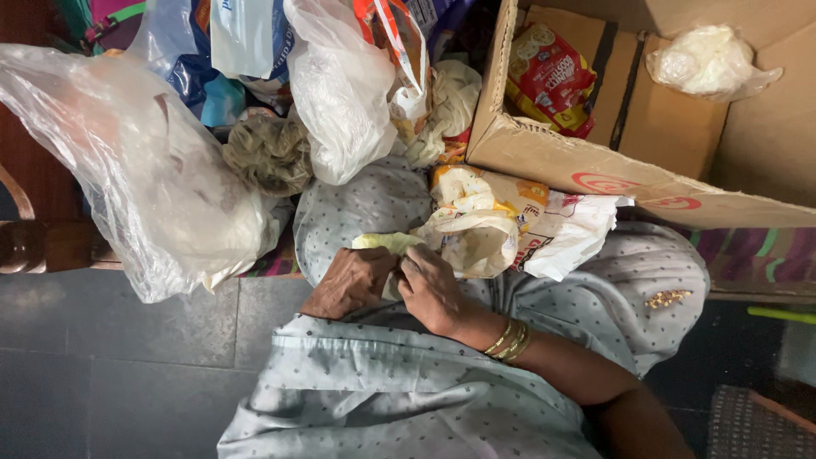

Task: The person sorts through grains held in their palms, picking out debris or bad grains and placing them into a small paper wrapper before organizing food packages into a cardboard box.

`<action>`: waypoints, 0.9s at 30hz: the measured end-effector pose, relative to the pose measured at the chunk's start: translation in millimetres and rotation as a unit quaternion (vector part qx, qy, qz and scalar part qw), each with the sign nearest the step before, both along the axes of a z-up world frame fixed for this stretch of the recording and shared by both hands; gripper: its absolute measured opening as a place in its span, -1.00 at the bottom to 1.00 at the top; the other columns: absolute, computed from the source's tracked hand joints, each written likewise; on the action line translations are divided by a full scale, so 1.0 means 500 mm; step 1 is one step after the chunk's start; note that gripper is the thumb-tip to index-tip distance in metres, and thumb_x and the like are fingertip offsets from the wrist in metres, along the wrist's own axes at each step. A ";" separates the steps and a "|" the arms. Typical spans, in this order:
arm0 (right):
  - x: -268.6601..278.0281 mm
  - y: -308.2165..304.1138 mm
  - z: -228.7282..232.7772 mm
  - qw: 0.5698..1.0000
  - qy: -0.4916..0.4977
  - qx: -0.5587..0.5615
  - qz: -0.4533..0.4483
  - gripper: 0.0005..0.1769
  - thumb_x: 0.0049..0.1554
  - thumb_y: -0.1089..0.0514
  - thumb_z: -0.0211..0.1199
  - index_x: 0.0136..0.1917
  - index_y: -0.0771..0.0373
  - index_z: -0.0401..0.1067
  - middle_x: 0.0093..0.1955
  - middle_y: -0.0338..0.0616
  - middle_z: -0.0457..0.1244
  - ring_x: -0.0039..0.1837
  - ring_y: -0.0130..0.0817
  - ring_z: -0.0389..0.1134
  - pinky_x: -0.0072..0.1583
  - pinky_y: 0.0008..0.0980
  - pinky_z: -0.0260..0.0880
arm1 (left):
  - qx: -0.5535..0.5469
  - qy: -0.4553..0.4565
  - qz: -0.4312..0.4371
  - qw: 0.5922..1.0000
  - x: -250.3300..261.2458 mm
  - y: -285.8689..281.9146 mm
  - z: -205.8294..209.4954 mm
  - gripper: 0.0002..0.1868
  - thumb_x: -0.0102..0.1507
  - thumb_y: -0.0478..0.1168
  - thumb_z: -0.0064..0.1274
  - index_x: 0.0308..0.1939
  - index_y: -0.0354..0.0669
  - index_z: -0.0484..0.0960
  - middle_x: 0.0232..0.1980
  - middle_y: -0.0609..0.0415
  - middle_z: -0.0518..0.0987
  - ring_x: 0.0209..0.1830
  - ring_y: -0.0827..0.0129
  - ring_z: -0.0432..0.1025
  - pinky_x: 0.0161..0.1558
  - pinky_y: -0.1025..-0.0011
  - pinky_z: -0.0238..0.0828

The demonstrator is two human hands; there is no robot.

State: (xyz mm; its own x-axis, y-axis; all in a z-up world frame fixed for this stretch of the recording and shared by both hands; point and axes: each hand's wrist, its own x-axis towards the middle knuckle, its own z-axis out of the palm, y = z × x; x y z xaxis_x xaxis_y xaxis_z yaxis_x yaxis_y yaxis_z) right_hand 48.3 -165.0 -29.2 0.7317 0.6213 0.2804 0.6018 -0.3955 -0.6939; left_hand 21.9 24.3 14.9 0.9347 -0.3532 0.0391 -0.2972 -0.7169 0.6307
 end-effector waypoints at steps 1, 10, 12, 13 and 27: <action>-0.003 0.001 -0.004 1.000 0.000 -0.006 -0.001 -0.79 -0.05 0.33 0.29 -0.16 0.39 0.29 -0.06 0.13 0.17 0.02 0.14 0.26 0.05 -0.01 0.32 | 0.006 0.003 -0.004 1.000 0.003 -0.001 -0.003 -0.81 0.14 -0.29 0.13 -0.17 -0.22 0.57 -0.27 -0.03 0.55 -0.32 0.00 0.50 -0.33 0.09 0.39; 0.009 0.009 0.020 0.999 0.004 0.033 0.010 -0.74 -0.03 0.35 0.26 -0.07 0.40 0.28 -0.04 0.14 0.14 0.06 0.15 0.23 0.08 0.00 0.29 | -0.023 -0.052 0.069 0.996 -0.014 -0.018 -0.027 -0.78 0.10 -0.31 0.14 -0.20 -0.24 0.53 -0.31 -0.02 0.50 -0.38 0.01 0.48 -0.40 0.13 0.43; 0.014 0.008 0.046 0.999 -0.011 0.046 0.021 -0.76 -0.01 0.37 0.26 -0.07 0.39 0.27 -0.03 0.14 0.13 0.06 0.15 0.23 0.09 0.00 0.29 | -0.001 -0.104 0.095 0.990 -0.027 -0.024 -0.013 -0.80 0.16 -0.31 0.17 -0.15 -0.23 0.55 -0.33 0.00 0.49 -0.39 0.06 0.49 -0.38 0.16 0.43; 0.018 0.007 0.062 0.998 -0.020 0.049 0.026 -0.77 0.02 0.37 0.26 -0.07 0.39 0.27 -0.03 0.14 0.13 0.06 0.15 0.22 0.09 0.00 0.28 | 0.011 -0.129 0.108 0.986 -0.032 -0.026 -0.004 -0.80 0.20 -0.31 0.18 -0.12 -0.23 0.56 -0.33 0.02 0.48 -0.39 0.09 0.49 -0.38 0.17 0.43; 0.064 -0.004 0.101 0.991 0.046 0.100 0.069 -0.82 0.08 0.43 0.23 -0.05 0.34 0.32 -0.04 0.00 0.21 -0.02 0.00 0.32 0.02 -0.17 0.36 | -0.268 -0.030 0.412 0.870 -0.099 -0.049 0.009 -0.82 0.26 -0.48 0.10 -0.07 -0.28 0.66 -0.25 0.00 0.60 -0.40 0.30 0.53 -0.35 0.42 0.45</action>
State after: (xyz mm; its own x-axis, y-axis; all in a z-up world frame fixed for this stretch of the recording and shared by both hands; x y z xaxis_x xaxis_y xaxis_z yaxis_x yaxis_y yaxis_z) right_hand 80.1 -167.0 21.2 0.6714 0.6562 0.3444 0.5711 -0.1620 -0.8048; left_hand -27.9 -0.3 19.6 0.8524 0.5207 0.0482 0.1358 -0.3094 0.9412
